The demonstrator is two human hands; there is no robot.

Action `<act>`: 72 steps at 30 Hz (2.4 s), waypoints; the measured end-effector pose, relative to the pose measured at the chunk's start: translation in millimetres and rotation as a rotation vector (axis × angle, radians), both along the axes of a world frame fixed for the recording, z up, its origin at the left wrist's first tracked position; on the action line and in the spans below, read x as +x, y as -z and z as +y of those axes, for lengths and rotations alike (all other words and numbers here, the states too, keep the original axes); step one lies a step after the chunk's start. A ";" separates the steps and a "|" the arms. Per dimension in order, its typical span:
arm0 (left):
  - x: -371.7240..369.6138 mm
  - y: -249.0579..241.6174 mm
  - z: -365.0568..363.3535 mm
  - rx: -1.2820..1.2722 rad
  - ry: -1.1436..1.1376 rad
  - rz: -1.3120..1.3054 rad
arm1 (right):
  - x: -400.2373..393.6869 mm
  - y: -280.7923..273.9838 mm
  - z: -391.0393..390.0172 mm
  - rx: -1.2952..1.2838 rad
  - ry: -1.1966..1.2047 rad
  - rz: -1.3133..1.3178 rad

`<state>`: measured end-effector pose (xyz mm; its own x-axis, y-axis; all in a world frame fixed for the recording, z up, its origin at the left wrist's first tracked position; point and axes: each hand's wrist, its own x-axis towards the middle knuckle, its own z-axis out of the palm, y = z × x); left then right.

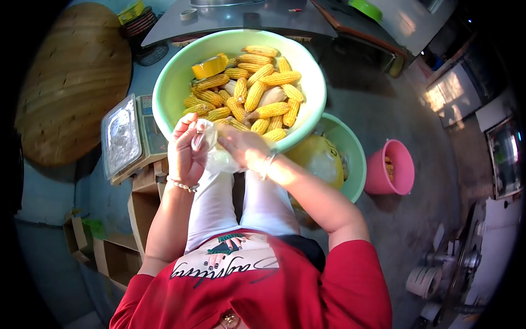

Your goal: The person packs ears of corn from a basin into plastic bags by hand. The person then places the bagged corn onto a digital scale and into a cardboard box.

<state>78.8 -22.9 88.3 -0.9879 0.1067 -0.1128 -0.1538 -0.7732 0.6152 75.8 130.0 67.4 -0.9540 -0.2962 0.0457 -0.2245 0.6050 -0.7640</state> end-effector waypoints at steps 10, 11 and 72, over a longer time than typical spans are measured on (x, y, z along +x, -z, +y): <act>-20.7 48.4 -14.5 -1.596 0.133 0.624 | -50.3 -4.8 63.6 0.789 -0.208 0.253; -25.1 57.8 -11.8 -1.638 0.165 0.658 | -57.2 5.1 66.7 0.876 -0.229 0.294; -68.8 81.9 -6.5 -1.707 0.106 0.550 | -255.7 64.1 1.5 0.592 -0.215 -0.743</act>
<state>10.0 -29.4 6.4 -0.9437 0.2947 0.1504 0.3208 0.7044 0.6331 -179.9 131.5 3.3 -0.6026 -0.2485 -0.7584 0.0417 0.9392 -0.3410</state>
